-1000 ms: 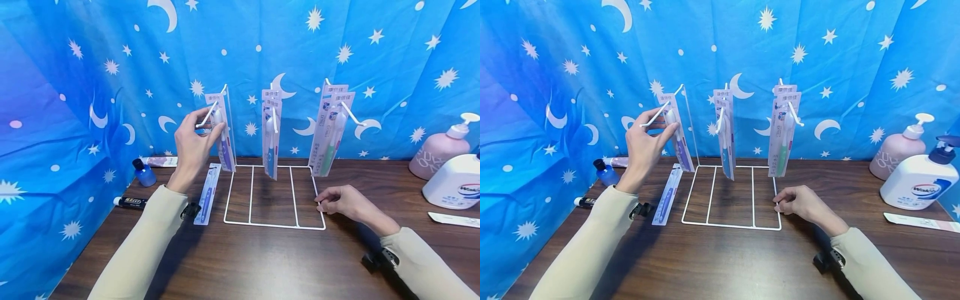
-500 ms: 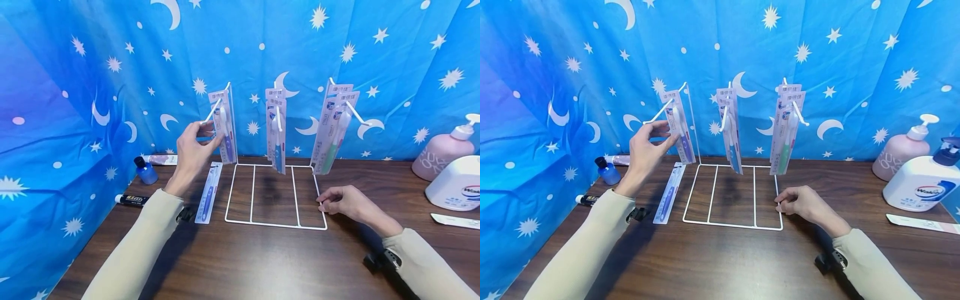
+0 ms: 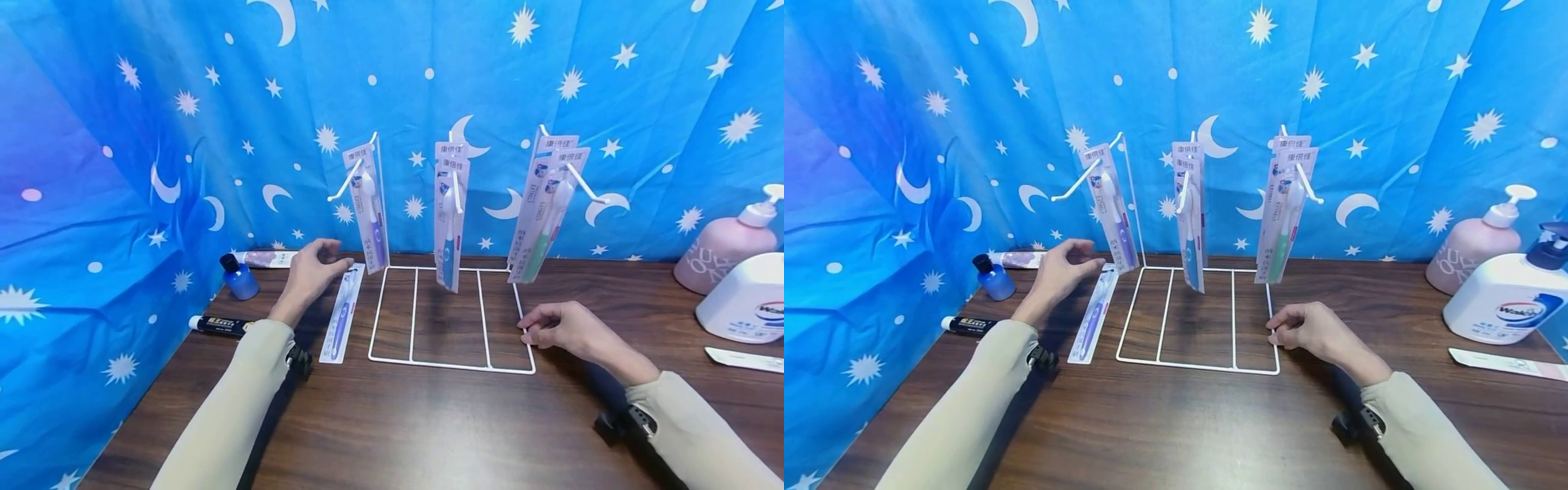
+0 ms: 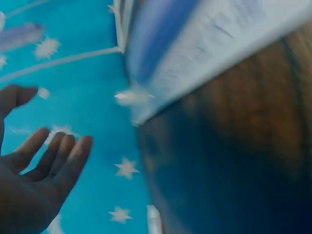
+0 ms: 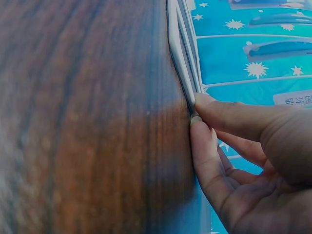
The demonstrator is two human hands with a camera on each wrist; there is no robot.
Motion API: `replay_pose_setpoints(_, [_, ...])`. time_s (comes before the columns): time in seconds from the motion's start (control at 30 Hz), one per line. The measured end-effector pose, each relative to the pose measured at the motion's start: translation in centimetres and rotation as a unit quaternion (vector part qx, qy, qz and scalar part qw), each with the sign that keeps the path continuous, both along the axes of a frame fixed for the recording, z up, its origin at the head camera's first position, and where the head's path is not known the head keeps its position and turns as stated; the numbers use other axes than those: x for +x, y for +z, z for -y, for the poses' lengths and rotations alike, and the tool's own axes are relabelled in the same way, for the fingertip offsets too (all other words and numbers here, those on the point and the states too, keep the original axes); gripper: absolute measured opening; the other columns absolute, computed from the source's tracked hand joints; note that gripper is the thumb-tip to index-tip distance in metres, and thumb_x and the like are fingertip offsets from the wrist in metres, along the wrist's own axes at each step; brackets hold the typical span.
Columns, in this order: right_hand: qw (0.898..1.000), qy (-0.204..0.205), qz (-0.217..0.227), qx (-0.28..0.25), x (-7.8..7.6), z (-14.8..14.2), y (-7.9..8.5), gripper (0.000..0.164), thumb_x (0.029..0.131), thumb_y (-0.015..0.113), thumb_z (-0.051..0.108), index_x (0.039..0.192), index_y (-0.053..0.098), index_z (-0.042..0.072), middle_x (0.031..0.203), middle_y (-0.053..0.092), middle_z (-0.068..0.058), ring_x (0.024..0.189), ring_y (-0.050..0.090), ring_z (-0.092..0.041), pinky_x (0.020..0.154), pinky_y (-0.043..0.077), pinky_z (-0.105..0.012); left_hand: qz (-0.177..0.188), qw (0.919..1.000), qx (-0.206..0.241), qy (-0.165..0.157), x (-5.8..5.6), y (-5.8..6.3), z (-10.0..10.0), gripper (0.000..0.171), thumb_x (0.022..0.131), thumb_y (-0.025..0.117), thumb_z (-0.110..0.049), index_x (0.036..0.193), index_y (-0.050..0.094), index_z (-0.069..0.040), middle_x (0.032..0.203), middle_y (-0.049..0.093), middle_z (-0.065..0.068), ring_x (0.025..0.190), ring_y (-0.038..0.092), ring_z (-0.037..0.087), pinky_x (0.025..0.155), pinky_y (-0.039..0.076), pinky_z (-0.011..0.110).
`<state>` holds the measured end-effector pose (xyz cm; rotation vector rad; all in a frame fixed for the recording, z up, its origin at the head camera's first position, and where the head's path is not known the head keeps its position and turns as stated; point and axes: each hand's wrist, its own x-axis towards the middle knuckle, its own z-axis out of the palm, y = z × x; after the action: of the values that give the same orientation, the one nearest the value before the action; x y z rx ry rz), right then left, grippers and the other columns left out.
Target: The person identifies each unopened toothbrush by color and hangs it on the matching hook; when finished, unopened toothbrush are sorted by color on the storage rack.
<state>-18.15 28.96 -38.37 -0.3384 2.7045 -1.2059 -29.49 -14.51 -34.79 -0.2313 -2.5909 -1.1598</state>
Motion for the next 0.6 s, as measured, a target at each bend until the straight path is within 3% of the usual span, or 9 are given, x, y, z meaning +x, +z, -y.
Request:
replay_pose_setpoints(0.1, [1.0,-0.001,-0.002,0.006,-0.1,-0.1,0.0,0.019,0.086,0.072,0.009,0.104,0.072,0.005,0.083,0.068,-0.003,0.072,0.062,-0.018,0.066,0.051,-0.028,0.07,0.9975,-0.014,-0.001,-0.9,-1.2,0.4,0.05,0.08,0.076,-0.037,0.118,0.064,-0.008,0.112,0.065,0.009,0.101,0.059,0.025,0.09,0.044,0.039])
replay_pose_setpoints(0.23, [1.0,-0.002,-0.002,0.013,-0.2,-0.1,0.0,0.019,0.086,0.072,0.01,0.104,0.072,0.006,0.083,0.068,-0.002,0.072,0.061,-0.018,0.066,0.05,-0.029,0.13,0.9909,-0.034,0.012,-1.8,-2.2,0.3,0.049,0.081,0.075,-0.04,0.117,0.064,-0.008,0.114,0.063,0.01,0.104,0.057,0.028,0.092,0.044,0.042])
replay_pose_setpoints(0.43, [1.0,0.0,0.004,0.003,0.0,-0.2,0.0,0.019,0.087,0.071,0.009,0.105,0.071,0.005,0.083,0.068,-0.003,0.072,0.062,-0.019,0.066,0.051,-0.029,0.169,0.982,-0.072,0.046,-2.2,-2.4,-0.6,0.046,0.082,0.074,-0.04,0.111,0.066,-0.005,0.111,0.063,0.012,0.099,0.056,0.029,0.088,0.046,0.043])
replay_pose_setpoints(0.6, [1.0,0.005,0.004,-0.004,0.0,-0.1,0.0,0.019,0.087,0.071,0.008,0.105,0.071,0.004,0.084,0.068,-0.004,0.073,0.062,-0.019,0.066,0.051,-0.028,0.164,0.9768,-0.119,0.069,-2.2,-2.3,-1.2,0.031,0.08,0.077,-0.032,0.093,0.075,-0.005,0.098,0.069,0.008,0.089,0.058,0.025,0.078,0.047,0.038])
